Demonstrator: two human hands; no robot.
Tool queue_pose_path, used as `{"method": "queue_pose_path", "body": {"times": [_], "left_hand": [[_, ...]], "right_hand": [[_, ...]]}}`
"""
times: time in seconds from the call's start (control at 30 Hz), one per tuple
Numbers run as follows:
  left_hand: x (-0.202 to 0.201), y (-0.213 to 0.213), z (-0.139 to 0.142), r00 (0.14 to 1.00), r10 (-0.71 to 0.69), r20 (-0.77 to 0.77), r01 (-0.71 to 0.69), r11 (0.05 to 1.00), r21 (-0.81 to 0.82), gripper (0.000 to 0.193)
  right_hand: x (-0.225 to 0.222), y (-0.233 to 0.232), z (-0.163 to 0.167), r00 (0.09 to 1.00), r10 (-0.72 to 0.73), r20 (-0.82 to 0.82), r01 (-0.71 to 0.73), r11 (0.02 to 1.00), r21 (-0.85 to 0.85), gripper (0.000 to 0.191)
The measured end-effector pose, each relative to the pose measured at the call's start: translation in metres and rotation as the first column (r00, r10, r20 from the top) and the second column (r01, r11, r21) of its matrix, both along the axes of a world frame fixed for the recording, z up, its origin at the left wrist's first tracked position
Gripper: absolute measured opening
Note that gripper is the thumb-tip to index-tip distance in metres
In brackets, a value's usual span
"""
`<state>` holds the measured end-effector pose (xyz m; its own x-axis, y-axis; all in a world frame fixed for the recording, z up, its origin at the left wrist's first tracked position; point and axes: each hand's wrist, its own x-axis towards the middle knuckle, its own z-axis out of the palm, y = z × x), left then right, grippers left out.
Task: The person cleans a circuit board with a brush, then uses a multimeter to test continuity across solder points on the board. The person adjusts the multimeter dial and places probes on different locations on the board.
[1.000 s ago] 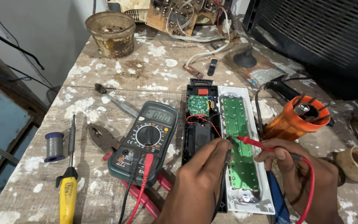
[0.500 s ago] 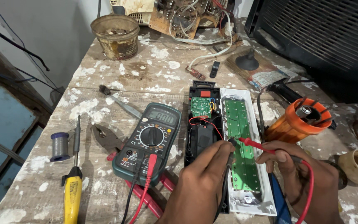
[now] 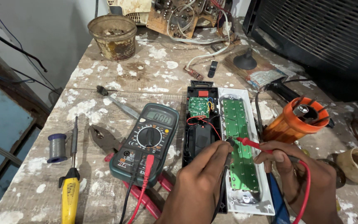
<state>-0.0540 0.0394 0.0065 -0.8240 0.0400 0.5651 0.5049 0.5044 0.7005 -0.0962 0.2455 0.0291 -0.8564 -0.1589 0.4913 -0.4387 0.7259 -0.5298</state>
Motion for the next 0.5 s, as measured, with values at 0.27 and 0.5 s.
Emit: {"method": "queue_pose_path", "body": {"times": [0.27,0.5], "left_hand": [[-0.0007,0.0011,-0.0014,1.0,0.012,-0.026,-0.011,0.999,0.032,0.044],[-0.001,0.0014,-0.0009,0.998,0.037,-0.049,-0.035,0.998,0.043,0.04]], "right_hand": [[0.0002,0.0002,0.0004,1.0,-0.012,0.013,0.012,1.0,0.012,0.036],[-0.0006,0.0013,-0.0054,0.998,0.023,-0.051,-0.027,0.997,-0.073,0.035]]}}
